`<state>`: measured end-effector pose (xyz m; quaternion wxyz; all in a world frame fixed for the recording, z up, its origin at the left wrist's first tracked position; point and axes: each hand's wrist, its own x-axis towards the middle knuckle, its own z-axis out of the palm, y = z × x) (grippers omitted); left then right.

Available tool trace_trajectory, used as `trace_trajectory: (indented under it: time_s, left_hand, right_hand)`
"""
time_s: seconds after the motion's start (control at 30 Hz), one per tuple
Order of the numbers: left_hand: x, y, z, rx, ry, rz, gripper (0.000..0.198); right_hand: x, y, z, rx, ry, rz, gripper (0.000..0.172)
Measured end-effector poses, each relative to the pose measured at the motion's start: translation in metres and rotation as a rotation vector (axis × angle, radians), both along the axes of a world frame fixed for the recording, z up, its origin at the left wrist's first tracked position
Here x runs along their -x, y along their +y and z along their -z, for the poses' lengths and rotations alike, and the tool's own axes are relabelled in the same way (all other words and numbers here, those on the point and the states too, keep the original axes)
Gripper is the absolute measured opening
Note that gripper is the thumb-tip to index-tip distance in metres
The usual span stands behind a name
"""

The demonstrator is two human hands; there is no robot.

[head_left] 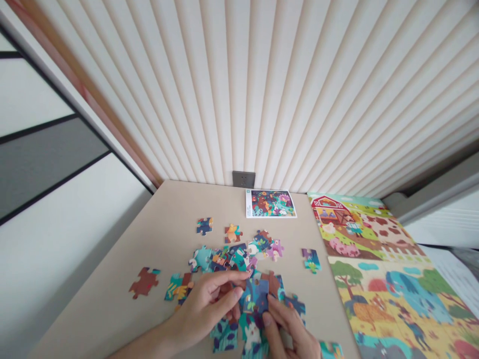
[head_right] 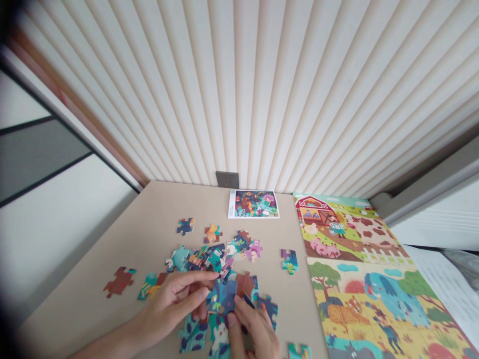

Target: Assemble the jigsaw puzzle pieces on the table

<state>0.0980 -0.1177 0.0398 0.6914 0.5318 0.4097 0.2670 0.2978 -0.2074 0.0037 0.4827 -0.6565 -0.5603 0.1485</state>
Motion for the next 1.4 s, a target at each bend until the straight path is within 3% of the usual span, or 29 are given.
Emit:
trace_trajectory:
  time_s: [0.17, 0.37, 0.57, 0.8, 0.93, 1.17, 1.4]
  left_hand:
    - [0.001, 0.0, -0.008, -0.119, 0.106, 0.083, 0.053]
    - [0.001, 0.0, -0.007, -0.267, 0.146, 0.097, 0.043]
    - [0.003, 0.001, -0.01, -0.738, 0.316, 0.14, 0.039]
    - [0.002, 0.005, -0.002, -1.247, 0.483, 0.13, 0.028]
    - [0.003, 0.009, 0.0, -1.271, 0.612, 0.054, 0.026]
    - [0.003, 0.015, 0.01, -1.236, 0.738, 0.048, 0.042]
    - [0.002, 0.018, 0.018, -1.194, 0.732, 0.046, 0.024]
  right_hand:
    - [-0.001, -0.001, -0.003, 0.049, 0.028, 0.004, 0.031]
    - [-0.003, 0.0, -0.003, -0.008, 0.035, -0.05, 0.023]
    - [-0.011, 0.001, -0.017, -0.035, 0.028, -0.138, 0.02]
    - [-0.08, 0.013, -0.026, 0.175, -0.068, 0.089, 0.046]
    - [-0.113, 0.02, -0.022, 0.288, -0.195, 0.044, 0.052]
    - [-0.124, 0.029, -0.024, 0.45, -0.389, -0.076, 0.043]
    - [-0.109, 0.066, -0.054, 0.444, -0.571, -0.169, 0.036]
